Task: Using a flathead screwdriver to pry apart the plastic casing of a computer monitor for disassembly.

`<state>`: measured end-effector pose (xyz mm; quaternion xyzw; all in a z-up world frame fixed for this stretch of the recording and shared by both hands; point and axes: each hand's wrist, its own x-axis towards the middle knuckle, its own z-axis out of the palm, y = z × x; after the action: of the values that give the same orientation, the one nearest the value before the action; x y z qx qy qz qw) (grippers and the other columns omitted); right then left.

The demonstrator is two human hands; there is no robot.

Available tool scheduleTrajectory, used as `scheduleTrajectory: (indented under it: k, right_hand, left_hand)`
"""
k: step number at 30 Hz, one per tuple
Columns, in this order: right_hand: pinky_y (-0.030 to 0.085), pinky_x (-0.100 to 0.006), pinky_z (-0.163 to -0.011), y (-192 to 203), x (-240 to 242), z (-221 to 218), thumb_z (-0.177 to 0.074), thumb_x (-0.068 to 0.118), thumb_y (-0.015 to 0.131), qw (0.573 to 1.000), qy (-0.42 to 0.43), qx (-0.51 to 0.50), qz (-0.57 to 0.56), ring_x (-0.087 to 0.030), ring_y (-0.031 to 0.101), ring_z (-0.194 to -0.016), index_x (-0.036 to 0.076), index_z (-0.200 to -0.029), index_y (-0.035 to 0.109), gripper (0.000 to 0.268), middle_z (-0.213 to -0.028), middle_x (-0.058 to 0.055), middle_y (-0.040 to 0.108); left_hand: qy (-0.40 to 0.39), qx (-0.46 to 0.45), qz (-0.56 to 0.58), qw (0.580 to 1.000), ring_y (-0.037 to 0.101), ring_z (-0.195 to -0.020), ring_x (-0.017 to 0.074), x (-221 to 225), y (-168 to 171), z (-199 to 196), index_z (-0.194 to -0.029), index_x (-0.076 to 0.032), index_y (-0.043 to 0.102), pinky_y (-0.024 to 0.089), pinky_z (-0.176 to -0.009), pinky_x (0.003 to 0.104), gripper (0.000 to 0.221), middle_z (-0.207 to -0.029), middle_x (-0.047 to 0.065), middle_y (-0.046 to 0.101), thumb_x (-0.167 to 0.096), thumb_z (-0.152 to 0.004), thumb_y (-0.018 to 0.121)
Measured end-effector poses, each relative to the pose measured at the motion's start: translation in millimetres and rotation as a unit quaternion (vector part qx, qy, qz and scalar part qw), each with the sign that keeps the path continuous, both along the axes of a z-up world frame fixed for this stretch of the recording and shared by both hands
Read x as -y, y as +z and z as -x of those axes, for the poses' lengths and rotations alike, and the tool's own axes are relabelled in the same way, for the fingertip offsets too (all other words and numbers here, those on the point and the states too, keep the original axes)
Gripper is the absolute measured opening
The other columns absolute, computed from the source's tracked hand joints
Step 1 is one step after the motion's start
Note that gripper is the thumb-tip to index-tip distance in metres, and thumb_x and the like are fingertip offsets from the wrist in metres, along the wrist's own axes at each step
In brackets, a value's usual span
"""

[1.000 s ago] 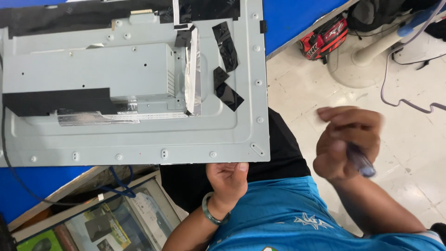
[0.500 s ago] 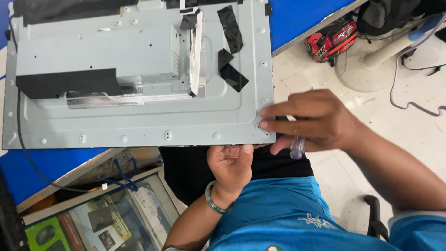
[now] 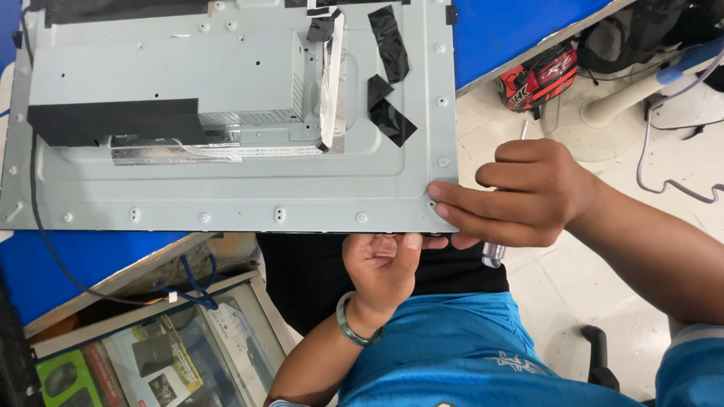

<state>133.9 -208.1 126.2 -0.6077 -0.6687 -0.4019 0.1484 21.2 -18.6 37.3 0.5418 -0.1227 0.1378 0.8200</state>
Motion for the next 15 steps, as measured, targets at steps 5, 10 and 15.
scheduleTrajectory:
  k: [5,10,15]
  right_hand:
    - [0.029,-0.029,-0.044,-19,-6,-3,-0.105,0.027,0.059,0.998,0.035,-0.003,-0.06,-0.016,0.049,-0.055,-0.003,-0.101,0.071,0.033,-0.099,-0.015,0.078]
    - [0.037,-0.033,-0.047,-6,-5,-1,-0.104,0.029,0.056,0.996,0.047,-0.04,-0.059,-0.022,0.055,-0.059,-0.003,-0.099,0.068,0.035,-0.096,-0.017,0.077]
    - [0.042,-0.039,-0.047,4,-4,-6,-0.1,0.028,0.061,0.995,0.067,-0.032,-0.064,-0.025,0.056,-0.059,-0.009,-0.097,0.069,0.037,-0.089,-0.022,0.076]
  left_hand:
    - [0.005,0.001,-0.017,1.0,0.075,-0.092,0.0398,-1,0,1,-0.115,0.01,0.058,0.073,-0.072,0.047,0.019,-0.103,0.024,0.07,0.0,-0.099,0.062]
    - [0.011,-0.006,0.024,1.0,0.076,-0.078,0.043,4,18,6,-0.106,0.013,0.059,0.072,-0.07,0.046,0.016,-0.094,0.031,0.07,0.0,-0.098,0.062]
    - [0.063,0.074,-0.026,0.995,0.075,-0.074,0.0329,6,33,2,-0.099,0.01,0.055,0.07,-0.068,0.041,0.025,-0.083,0.025,0.07,-0.014,-0.102,0.06]
